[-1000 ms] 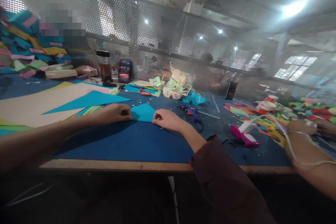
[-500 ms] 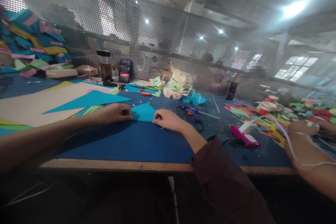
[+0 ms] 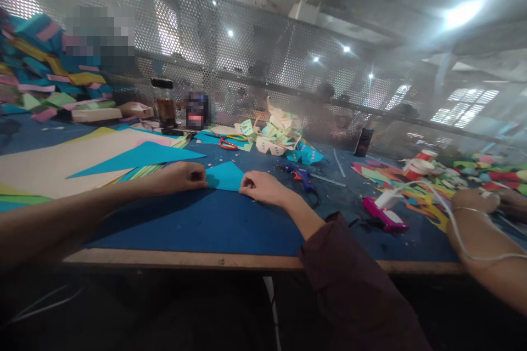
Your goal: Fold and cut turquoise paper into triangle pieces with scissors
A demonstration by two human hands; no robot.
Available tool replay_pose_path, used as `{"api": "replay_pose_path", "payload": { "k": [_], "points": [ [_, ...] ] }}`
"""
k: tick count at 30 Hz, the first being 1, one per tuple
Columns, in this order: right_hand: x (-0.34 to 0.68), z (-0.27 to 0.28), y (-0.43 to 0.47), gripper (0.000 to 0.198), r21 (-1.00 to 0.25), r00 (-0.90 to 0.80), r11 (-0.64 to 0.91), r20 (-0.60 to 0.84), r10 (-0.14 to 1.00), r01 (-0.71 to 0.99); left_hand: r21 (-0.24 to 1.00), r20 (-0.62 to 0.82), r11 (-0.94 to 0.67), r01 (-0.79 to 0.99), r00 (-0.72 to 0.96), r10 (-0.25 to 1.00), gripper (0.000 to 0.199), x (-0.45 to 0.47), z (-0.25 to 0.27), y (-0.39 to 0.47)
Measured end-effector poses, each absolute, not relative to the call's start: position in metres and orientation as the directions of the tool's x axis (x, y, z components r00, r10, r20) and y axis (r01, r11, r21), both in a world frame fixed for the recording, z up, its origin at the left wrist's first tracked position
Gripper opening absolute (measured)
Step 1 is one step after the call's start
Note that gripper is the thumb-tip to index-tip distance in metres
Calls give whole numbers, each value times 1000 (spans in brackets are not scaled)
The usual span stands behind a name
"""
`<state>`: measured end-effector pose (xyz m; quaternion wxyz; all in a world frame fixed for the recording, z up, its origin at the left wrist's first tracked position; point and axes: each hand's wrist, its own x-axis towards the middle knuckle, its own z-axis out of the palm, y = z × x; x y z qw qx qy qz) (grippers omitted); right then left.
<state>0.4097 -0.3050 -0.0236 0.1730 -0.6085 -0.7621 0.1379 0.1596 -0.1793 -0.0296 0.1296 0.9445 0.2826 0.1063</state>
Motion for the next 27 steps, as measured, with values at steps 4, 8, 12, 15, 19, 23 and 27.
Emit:
{"api": "replay_pose_path", "payload": {
  "k": [4,8,12,15,19,23,27],
  "points": [
    [411,-25,-304,9,-413,-207,231,102,973,881,298,117,-801,518,813,570,38,160,-30,-179],
    [411,-25,-304,9,-423,-203,227,101,974,877,294,110,-803,519,816,568,37,160,-29,-179],
    [411,-25,-304,10,-419,-209,233,103,972,878,296,108,-807,511,821,560,37,160,-28,-179],
    [412,-26,-304,10,-421,-216,242,111,970,874,300,104,-805,512,821,561,39,159,-28,-179],
    [412,-27,-304,10,-425,-214,241,111,971,873,316,101,-799,512,819,565,38,159,-28,-180],
    [412,-27,-304,10,-417,-219,245,110,969,875,303,105,-800,518,816,568,38,160,-29,-179],
    [413,-27,-303,11,-420,-222,246,106,969,873,287,108,-808,514,821,561,40,160,-31,-178]
  ]
}}
